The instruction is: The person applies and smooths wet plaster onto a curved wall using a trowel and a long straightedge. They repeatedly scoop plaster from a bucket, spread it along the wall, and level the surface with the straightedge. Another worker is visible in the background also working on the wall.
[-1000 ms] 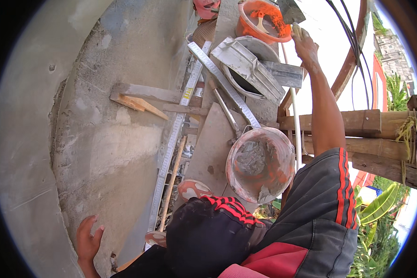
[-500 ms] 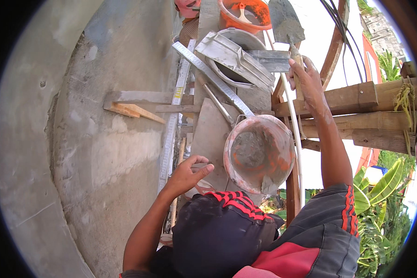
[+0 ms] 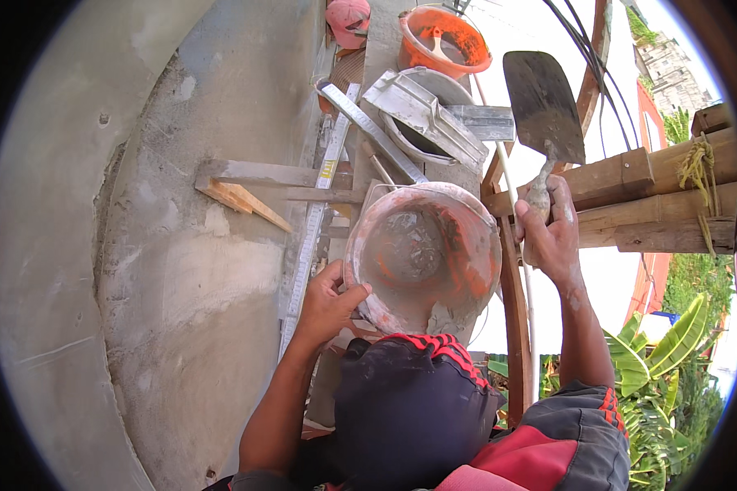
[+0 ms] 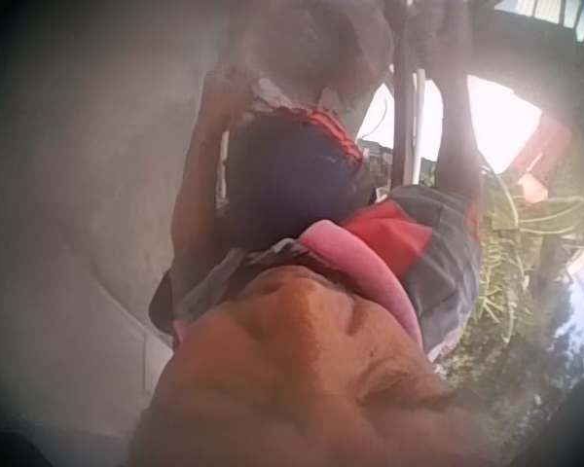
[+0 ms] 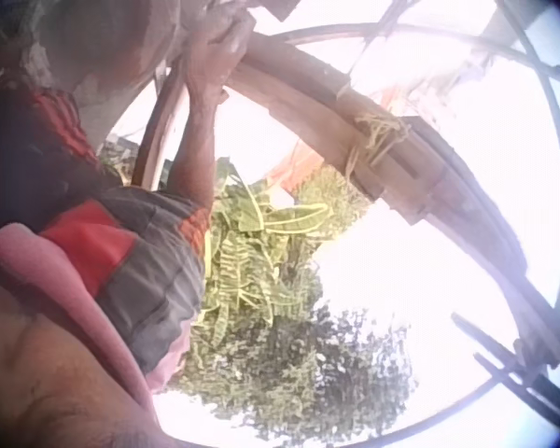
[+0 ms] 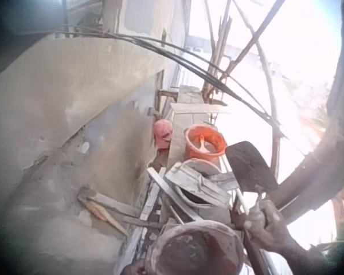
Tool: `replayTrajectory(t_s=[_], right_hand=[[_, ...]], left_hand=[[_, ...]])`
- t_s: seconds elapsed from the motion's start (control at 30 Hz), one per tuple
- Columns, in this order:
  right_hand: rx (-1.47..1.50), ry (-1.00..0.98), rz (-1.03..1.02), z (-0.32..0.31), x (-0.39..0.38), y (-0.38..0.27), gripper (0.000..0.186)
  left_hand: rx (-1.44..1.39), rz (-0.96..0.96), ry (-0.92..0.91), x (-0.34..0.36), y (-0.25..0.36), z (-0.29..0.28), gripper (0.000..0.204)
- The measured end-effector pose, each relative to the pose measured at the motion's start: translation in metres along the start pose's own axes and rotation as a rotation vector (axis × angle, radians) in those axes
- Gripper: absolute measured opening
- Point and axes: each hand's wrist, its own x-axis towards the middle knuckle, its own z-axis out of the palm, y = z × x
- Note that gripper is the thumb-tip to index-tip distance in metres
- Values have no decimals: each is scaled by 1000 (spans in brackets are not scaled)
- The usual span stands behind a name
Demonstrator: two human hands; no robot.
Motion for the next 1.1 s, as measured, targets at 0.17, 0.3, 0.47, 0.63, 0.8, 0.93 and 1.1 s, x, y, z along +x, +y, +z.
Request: replayTrajectory(t_s=[0.17, 0.3, 0.47, 0.63, 0.8, 0.93, 1.1], right_hand=[[-360, -360, -127, 20, -30, -41, 42], [-386, -523, 65, 45, -48, -41, 49], [-480, -621, 154, 80, -23, -60, 53], [-687, -542, -86, 109, -7, -48, 56], [-538, -592, 73, 120, -12, -58, 56], [-404, -593, 279, 121, -22, -82, 56], [-407, -470, 128, 118, -36, -44, 54]], left_hand=[[12, 227, 248, -14, 37, -43, 27], [-5, 449, 345, -14, 45, -68, 35], [56, 592, 400, -19, 55, -88, 41], [41, 801, 433, -21, 54, -80, 44], [-32, 834, 439, -24, 53, -76, 43], [-138, 757, 387, -22, 44, -92, 42], [-200, 682, 382, -10, 33, -99, 42]])
